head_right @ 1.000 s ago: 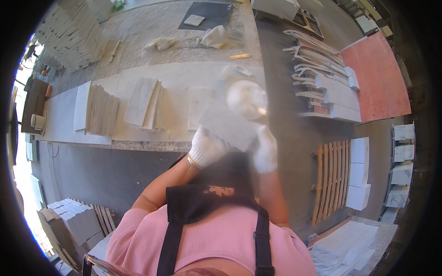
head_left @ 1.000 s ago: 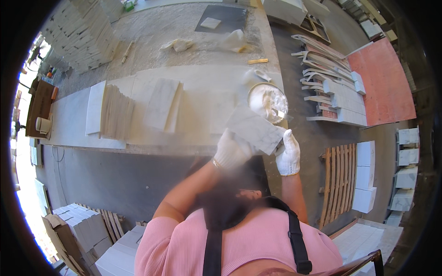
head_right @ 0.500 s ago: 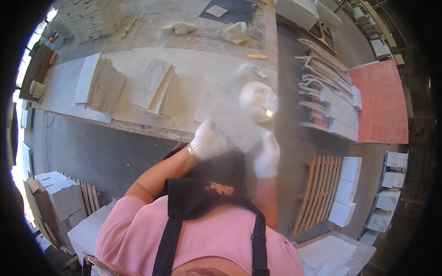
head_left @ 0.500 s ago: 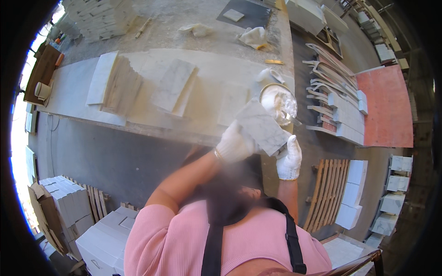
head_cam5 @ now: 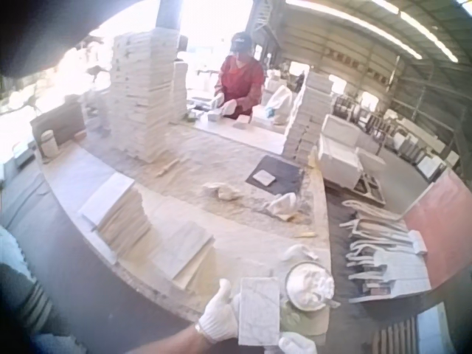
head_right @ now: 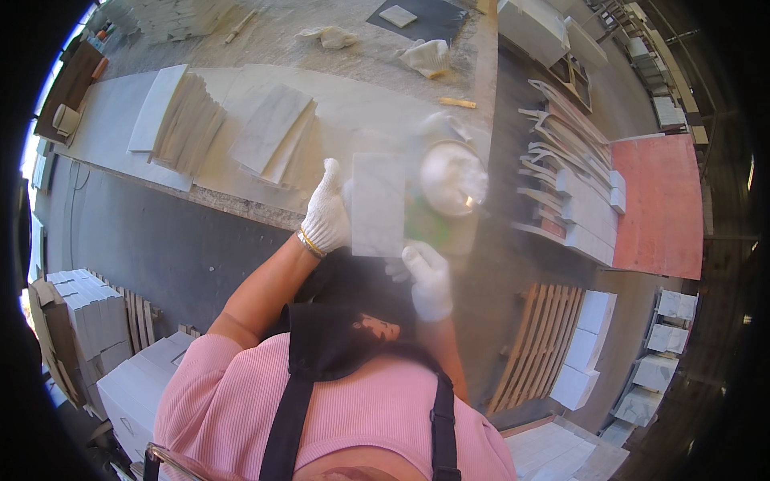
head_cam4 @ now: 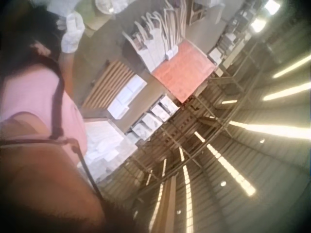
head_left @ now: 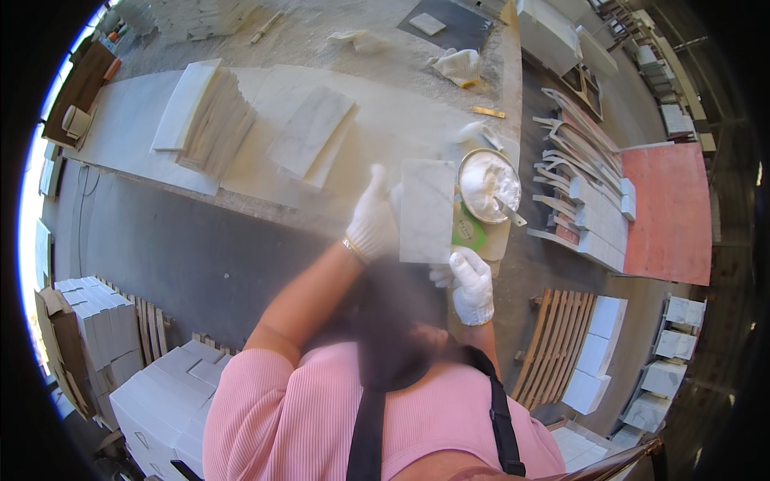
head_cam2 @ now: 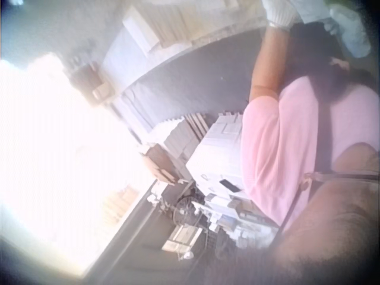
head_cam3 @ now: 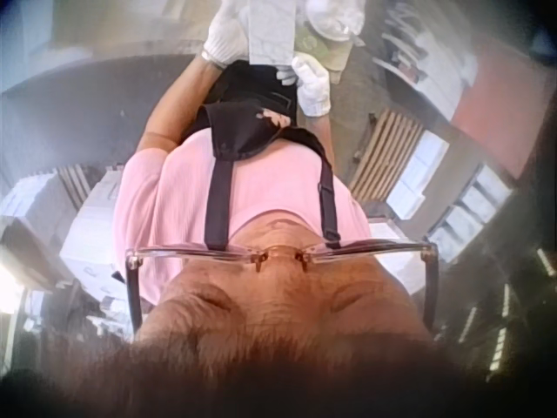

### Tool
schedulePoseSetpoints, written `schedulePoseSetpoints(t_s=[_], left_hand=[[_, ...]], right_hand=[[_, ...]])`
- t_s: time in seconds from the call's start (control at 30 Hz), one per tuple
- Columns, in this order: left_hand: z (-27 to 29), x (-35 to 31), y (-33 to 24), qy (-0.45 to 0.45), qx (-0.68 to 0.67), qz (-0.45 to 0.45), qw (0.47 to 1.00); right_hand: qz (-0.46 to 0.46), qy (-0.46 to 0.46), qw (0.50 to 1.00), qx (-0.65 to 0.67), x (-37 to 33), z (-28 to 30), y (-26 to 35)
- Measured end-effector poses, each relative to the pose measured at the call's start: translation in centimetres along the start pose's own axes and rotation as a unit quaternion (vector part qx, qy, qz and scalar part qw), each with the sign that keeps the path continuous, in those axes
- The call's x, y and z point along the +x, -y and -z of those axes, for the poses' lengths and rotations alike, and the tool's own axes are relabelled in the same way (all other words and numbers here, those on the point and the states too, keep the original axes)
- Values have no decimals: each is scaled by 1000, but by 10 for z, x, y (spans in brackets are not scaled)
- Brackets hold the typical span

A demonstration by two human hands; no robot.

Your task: The person applies a white paste to the edges of small rectangular tiles using a small spatula, then stacks the treated tiles on a workbench. The person handles tiles one at a time, turning them to coat edges before stacking them.

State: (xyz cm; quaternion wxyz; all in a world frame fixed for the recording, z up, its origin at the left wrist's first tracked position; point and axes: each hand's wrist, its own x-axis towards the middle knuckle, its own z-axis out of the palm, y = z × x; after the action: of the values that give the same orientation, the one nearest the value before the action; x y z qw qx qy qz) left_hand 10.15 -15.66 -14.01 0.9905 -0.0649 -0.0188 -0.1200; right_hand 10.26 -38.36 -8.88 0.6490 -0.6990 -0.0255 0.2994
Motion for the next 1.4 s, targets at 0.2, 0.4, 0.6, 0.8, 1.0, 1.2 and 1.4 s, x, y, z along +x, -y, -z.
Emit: schedulePoseSetpoints(t_s=[0.2,0.4,0.6,0.8,1.0,1.2,1.4], left_hand=[[1,-4,-2,1,-41,8,999],[5,-4,-3,26,-70,10,997],[-49,-37,-9,-105,260,-48,959],[-164,-105,-86,-154,536,-111,823],[-236,-141,-221,-354,773,-240,469],[-227,-139,-292,-488,826,-160,232],[-219,-107,-203,-340,896,-279,64]], right_hand=[[10,17,1000,1,2,2,0],[-15,12,999,46,-5,6,2],[-14,-23,999,22,-3,13,-4],[31,-2,999,23,2,24,-12],[41,19,998,42,-2,18,-10],[7,15,999,28,-10,17,-3],[-21,13,998,50,-12,18,0]])
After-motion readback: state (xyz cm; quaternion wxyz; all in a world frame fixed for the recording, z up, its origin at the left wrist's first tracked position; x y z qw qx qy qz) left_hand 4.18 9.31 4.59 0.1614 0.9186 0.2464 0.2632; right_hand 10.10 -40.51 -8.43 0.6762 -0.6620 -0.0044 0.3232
